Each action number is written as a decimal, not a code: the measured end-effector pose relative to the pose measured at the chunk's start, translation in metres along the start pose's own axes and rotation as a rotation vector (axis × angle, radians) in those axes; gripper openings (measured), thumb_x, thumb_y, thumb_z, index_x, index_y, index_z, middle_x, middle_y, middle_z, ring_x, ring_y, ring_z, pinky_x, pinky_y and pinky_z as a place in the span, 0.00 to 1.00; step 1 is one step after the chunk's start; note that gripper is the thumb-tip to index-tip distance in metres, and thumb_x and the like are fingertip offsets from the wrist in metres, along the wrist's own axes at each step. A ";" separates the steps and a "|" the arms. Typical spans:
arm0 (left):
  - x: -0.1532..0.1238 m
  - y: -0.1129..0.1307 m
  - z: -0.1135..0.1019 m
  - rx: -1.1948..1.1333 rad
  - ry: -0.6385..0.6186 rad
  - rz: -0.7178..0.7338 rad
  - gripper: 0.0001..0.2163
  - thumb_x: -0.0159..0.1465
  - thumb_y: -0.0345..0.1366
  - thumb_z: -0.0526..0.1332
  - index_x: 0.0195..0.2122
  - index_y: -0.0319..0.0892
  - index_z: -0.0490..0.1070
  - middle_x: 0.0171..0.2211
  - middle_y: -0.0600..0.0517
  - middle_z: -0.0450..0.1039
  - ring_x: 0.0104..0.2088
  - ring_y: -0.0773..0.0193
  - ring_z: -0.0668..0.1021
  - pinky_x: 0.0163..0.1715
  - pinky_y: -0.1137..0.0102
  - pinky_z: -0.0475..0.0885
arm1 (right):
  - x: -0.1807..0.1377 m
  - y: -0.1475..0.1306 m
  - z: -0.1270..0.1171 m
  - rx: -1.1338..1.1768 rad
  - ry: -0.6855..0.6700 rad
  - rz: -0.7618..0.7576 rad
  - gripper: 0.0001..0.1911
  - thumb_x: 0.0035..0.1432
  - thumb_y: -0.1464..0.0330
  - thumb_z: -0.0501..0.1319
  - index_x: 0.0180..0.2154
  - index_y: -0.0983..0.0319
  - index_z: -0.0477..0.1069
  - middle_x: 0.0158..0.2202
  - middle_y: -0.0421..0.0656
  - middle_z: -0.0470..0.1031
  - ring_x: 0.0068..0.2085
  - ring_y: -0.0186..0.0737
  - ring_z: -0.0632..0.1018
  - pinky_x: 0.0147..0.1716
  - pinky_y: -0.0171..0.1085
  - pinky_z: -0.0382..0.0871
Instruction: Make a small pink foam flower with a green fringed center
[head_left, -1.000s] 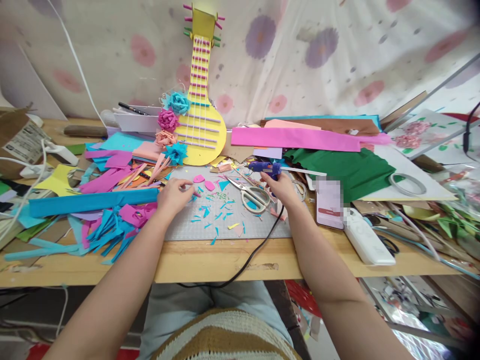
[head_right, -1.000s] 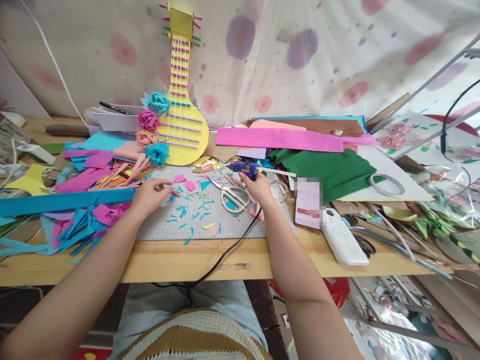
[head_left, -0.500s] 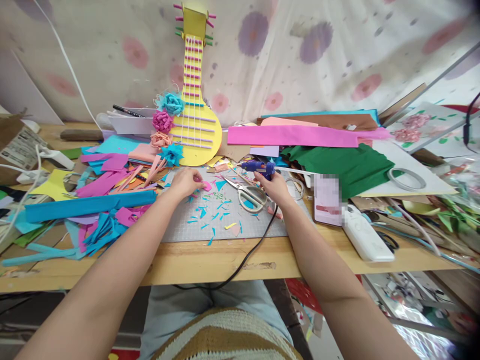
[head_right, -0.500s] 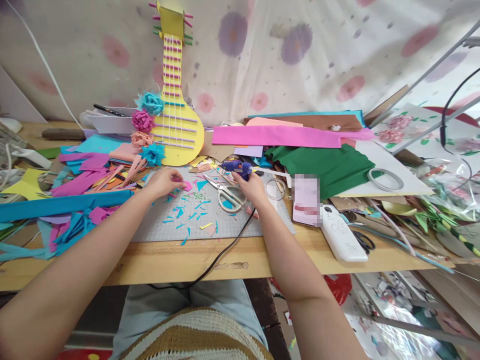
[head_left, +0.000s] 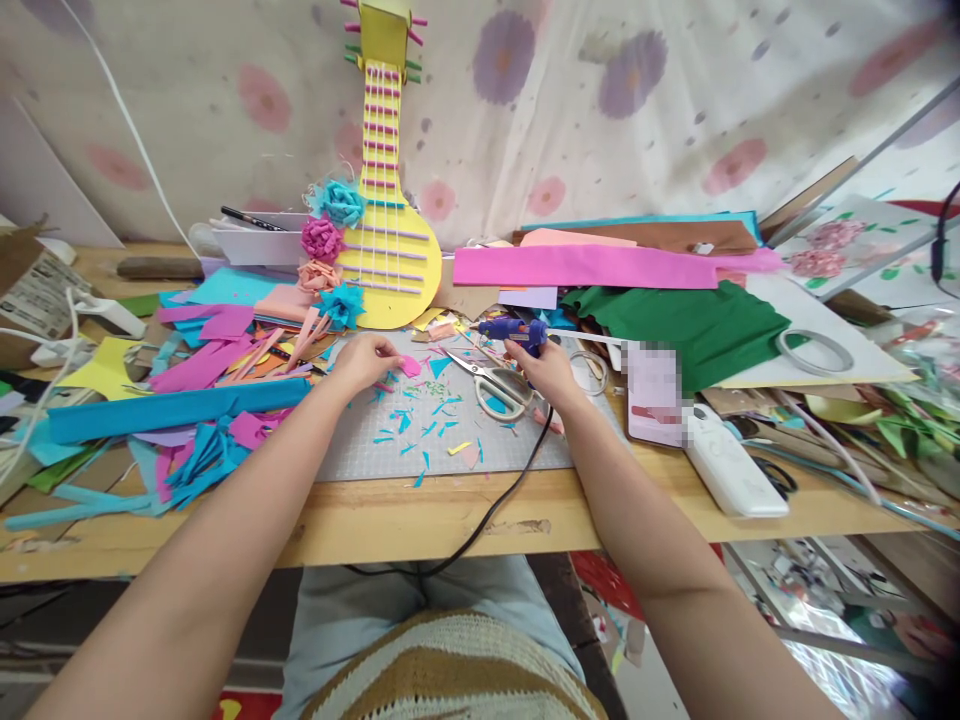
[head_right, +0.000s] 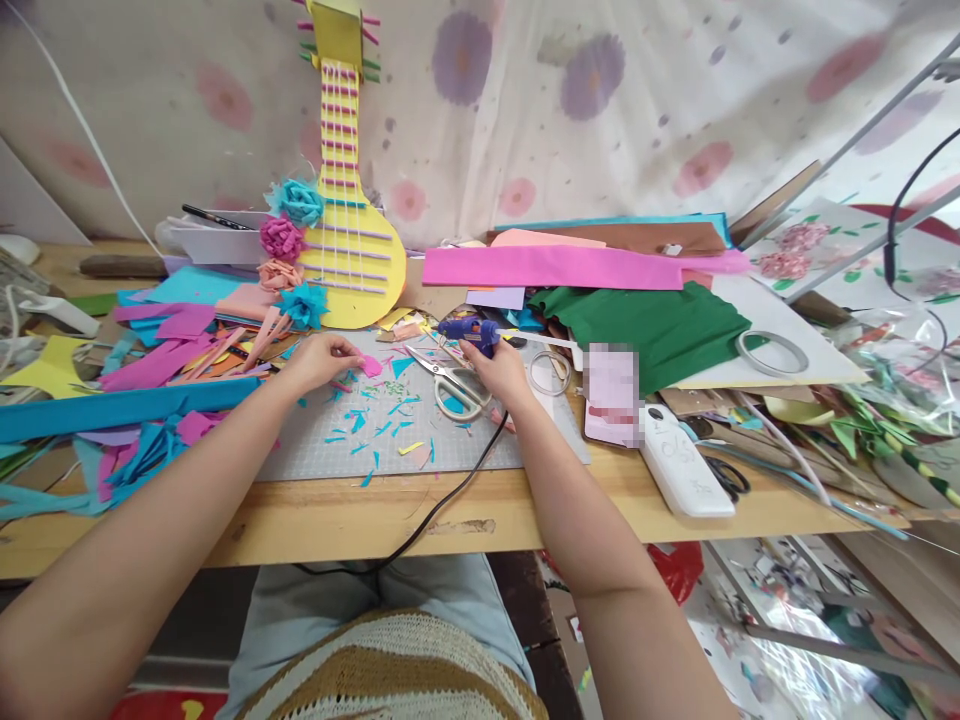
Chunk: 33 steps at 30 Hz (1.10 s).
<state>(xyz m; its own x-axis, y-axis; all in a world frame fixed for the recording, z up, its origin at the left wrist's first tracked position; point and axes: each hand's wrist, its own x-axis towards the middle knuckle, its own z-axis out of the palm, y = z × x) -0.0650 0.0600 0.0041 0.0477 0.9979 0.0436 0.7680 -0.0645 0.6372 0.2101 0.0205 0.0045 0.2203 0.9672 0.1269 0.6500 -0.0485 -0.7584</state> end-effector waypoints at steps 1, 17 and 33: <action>0.000 -0.001 -0.001 0.005 0.015 0.009 0.07 0.46 0.40 0.66 0.22 0.42 0.75 0.22 0.51 0.74 0.21 0.65 0.72 0.18 0.73 0.61 | 0.000 0.000 0.000 0.004 -0.003 0.000 0.25 0.49 0.50 0.56 0.33 0.66 0.74 0.26 0.47 0.75 0.28 0.40 0.74 0.30 0.37 0.65; -0.016 -0.004 0.001 -0.609 0.185 0.021 0.13 0.44 0.35 0.66 0.31 0.40 0.68 0.23 0.54 0.72 0.25 0.67 0.74 0.28 0.72 0.68 | -0.019 -0.019 0.007 0.370 -0.201 -0.150 0.25 0.50 0.49 0.56 0.33 0.65 0.72 0.24 0.43 0.72 0.22 0.31 0.68 0.23 0.32 0.62; -0.048 0.008 0.005 -0.426 0.195 -0.049 0.08 0.50 0.37 0.61 0.30 0.39 0.74 0.26 0.51 0.76 0.25 0.66 0.75 0.24 0.74 0.69 | -0.040 -0.039 0.027 -0.102 -0.215 -0.332 0.24 0.52 0.49 0.54 0.35 0.62 0.73 0.27 0.42 0.73 0.27 0.36 0.70 0.25 0.32 0.58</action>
<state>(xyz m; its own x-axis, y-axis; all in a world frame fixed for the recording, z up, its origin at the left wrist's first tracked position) -0.0585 0.0118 0.0033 -0.1342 0.9833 0.1231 0.4341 -0.0534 0.8993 0.1564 -0.0094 0.0120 -0.1641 0.9640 0.2094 0.7316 0.2613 -0.6296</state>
